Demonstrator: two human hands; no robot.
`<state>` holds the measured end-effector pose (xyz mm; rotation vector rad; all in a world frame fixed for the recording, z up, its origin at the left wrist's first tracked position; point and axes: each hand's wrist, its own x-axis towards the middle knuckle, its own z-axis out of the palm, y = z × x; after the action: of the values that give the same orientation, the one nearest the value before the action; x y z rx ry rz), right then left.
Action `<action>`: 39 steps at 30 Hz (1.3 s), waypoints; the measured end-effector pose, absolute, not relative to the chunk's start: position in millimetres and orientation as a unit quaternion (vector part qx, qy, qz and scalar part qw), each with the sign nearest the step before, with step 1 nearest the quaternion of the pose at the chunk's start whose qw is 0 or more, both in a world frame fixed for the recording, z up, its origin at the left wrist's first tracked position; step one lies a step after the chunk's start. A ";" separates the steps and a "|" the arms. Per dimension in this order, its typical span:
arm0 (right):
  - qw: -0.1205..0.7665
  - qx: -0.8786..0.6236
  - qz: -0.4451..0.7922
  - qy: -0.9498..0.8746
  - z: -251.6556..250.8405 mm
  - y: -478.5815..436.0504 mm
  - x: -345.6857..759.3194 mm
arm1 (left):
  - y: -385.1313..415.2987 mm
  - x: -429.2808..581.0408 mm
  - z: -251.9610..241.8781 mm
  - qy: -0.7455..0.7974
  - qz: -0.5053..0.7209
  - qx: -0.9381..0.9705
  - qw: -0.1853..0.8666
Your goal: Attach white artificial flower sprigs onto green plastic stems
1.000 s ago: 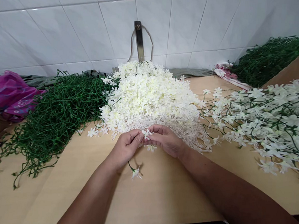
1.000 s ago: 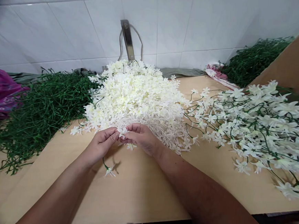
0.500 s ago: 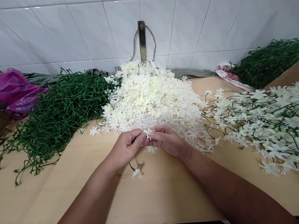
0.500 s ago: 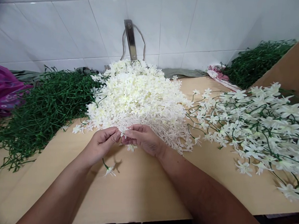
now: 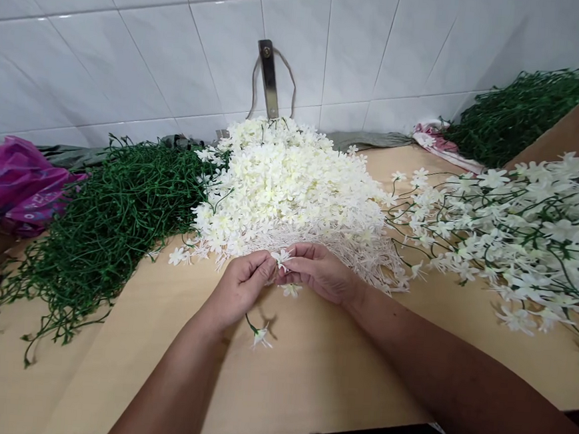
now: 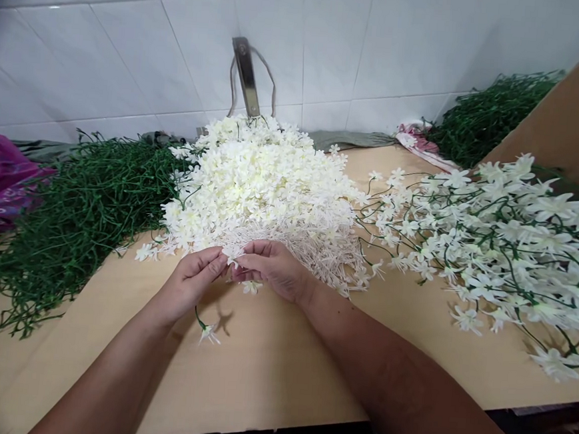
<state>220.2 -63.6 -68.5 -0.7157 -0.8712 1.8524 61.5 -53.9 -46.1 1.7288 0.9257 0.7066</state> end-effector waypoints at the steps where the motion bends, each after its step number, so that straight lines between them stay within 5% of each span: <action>1: 0.466 -0.288 0.756 -0.359 -69.1 -63.4 220.5 | -53.8 61.3 -46.8 0.384 0.292 0.714 0.507; 39: 0.457 -0.323 0.758 -0.334 -65.1 -63.2 218.3 | -54.1 65.7 -55.1 0.377 0.302 0.659 0.577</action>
<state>218.3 -63.2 -65.1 -0.7964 -0.8225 1.8687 65.7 -54.1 -55.1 1.5423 0.8824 0.7067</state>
